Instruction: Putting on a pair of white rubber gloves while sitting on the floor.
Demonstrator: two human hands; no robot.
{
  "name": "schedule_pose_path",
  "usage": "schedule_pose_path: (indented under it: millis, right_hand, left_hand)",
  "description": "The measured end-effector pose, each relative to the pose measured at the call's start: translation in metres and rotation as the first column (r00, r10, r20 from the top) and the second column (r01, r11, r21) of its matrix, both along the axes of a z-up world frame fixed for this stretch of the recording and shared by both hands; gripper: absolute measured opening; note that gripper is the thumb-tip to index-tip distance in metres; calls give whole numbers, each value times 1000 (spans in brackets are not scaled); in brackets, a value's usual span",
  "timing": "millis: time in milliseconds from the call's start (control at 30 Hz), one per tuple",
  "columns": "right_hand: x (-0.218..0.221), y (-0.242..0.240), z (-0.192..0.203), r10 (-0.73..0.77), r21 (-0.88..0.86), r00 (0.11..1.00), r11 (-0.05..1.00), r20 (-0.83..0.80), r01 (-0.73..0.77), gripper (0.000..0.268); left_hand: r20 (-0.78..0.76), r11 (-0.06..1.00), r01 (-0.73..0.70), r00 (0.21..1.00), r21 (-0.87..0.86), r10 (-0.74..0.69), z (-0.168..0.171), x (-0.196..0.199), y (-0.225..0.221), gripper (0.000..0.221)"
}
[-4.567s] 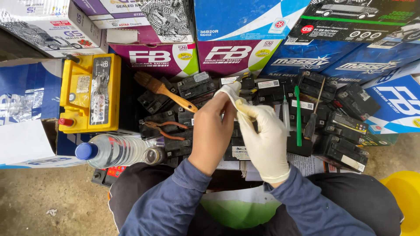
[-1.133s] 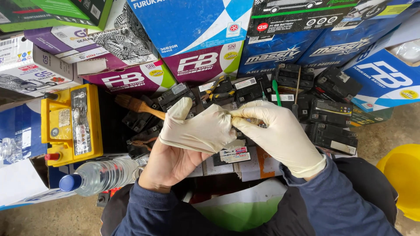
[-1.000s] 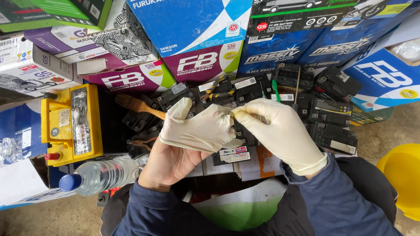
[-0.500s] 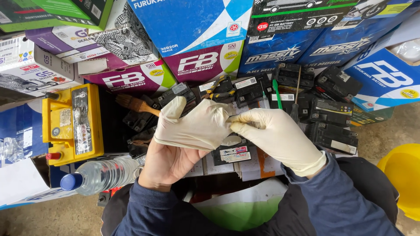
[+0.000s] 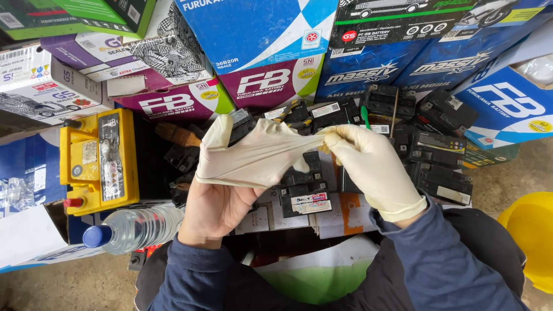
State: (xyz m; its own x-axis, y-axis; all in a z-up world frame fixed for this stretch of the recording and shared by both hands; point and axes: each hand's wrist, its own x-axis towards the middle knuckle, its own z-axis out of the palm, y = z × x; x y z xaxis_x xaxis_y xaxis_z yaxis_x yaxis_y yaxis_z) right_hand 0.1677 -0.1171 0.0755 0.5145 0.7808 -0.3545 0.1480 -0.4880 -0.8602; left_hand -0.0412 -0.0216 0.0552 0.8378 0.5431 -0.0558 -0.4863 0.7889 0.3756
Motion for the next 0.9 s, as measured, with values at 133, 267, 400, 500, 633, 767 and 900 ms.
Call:
schedule_pose_path:
  millis: [133, 267, 400, 500, 633, 767, 900]
  right_hand:
    - [-10, 2, -6, -33, -4, 999, 999, 27, 33, 30]
    - [-43, -9, -21, 18, 317, 870, 927, 492, -199, 26]
    - [-73, -14, -36, -2, 373, 657, 824, 754, -426, 35]
    - [-73, -4, -49, -62, 400, 585, 787, 808, -469, 8]
    - [-71, -5, -65, -13, 449, 685, 765, 728, -462, 11]
    - [-66, -7, -64, -34, 628, 847, 687, 530, -366, 12]
    - [-64, -5, -67, 8, 619, 863, 694, 505, -369, 11]
  left_hand:
    - [-125, 989, -147, 981, 15, 147, -2, 5, -2, 55]
    - [-168, 995, -55, 983, 79, 68, -6, 16, -6, 71]
    - [-71, 985, -128, 988, 112, 137, -23, 18, -8, 63]
    - [-86, 976, -137, 984, 166, 153, -21, 22, -13, 66]
    - [45, 966, -167, 986, 196, 162, -35, 19, -9, 37]
    - [-182, 933, -290, 926, 213, 330, -20, 22, -7, 53]
    - [-287, 891, -379, 850, 249, 442, 0, 20, -6, 50]
